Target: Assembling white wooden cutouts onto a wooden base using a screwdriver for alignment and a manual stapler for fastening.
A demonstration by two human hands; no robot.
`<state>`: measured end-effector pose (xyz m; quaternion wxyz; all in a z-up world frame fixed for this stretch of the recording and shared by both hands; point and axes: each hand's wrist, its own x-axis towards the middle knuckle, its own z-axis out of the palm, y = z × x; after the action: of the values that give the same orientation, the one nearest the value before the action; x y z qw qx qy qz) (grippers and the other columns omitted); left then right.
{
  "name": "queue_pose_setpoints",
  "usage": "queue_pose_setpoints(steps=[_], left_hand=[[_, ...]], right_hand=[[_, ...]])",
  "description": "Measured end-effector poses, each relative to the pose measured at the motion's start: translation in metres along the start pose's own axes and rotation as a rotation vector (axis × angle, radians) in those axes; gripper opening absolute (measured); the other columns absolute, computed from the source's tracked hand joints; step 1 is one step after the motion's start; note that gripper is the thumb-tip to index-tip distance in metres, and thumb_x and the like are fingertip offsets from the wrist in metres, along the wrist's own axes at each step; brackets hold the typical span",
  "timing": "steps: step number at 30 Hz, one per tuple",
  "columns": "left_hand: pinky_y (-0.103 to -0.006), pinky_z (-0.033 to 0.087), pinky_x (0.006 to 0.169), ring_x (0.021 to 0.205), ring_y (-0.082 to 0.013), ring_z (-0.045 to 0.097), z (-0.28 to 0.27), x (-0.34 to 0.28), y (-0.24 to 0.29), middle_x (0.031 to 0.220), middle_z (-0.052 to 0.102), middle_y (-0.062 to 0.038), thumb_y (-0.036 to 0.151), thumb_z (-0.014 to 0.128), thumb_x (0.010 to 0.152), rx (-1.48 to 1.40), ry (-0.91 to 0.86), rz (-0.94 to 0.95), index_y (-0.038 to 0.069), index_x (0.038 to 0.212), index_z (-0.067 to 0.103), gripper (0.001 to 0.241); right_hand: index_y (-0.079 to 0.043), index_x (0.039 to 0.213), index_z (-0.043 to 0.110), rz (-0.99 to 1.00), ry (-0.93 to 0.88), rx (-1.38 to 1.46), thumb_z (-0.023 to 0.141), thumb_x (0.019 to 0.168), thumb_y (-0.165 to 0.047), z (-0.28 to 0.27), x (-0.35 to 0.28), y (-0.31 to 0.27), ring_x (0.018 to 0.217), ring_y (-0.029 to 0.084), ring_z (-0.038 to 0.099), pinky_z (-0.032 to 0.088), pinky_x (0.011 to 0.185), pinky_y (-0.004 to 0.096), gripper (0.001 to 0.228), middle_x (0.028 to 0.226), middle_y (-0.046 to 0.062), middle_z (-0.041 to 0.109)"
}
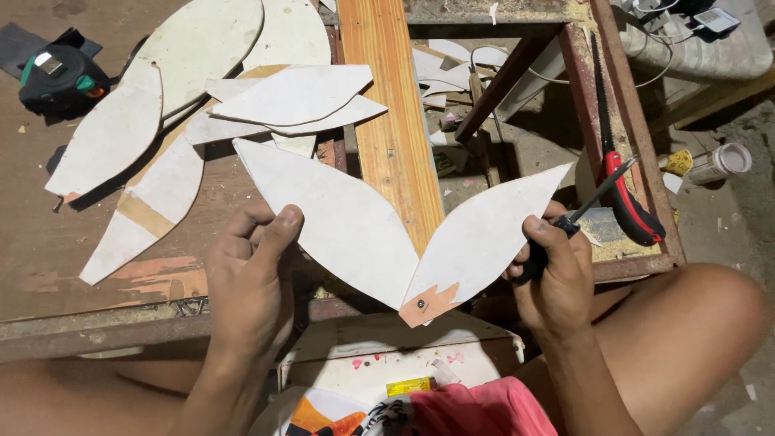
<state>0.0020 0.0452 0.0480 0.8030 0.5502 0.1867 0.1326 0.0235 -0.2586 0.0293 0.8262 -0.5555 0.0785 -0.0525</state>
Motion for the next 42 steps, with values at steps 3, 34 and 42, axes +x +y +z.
queue_pose_setpoints(steps=[3,34,42], left_hand=[[-0.0331,0.054,0.053,0.052,-0.0194,0.064,0.010,-0.007,0.014,0.061,0.061,-0.013,0.008,0.074,0.095,-0.030,0.005,-0.004,-0.007,0.096,0.063,0.018],[-0.0391,0.073,0.076,0.099,-0.0291,0.080,0.028,-0.009,0.026,0.118,0.079,-0.017,0.014,0.066,0.089,0.426,-0.160,-0.431,0.003,0.135,0.056,0.048],[-0.0407,0.046,0.062,0.083,-0.0286,0.059,0.000,-0.022,0.025,0.098,0.064,-0.014,0.018,0.070,0.104,1.301,-0.047,0.882,-0.007,0.132,0.058,0.040]], right_hand=[[-0.001,0.116,0.063,0.024,0.018,-0.026,0.064,0.094,-0.016,-0.002,0.000,0.001,0.039,0.013,0.056,0.056,0.041,0.029,0.027,0.051,0.005,0.051],[-0.004,0.128,0.068,0.277,-0.147,-0.590,0.056,0.100,-0.018,0.045,-0.030,-0.019,0.058,0.014,0.049,0.042,0.052,0.026,0.033,0.071,0.005,0.055],[-0.008,0.121,0.075,0.284,-0.433,-0.789,0.066,0.093,-0.019,0.042,-0.035,-0.017,0.049,0.009,0.052,0.036,0.038,0.022,0.031,0.076,0.005,0.080]])
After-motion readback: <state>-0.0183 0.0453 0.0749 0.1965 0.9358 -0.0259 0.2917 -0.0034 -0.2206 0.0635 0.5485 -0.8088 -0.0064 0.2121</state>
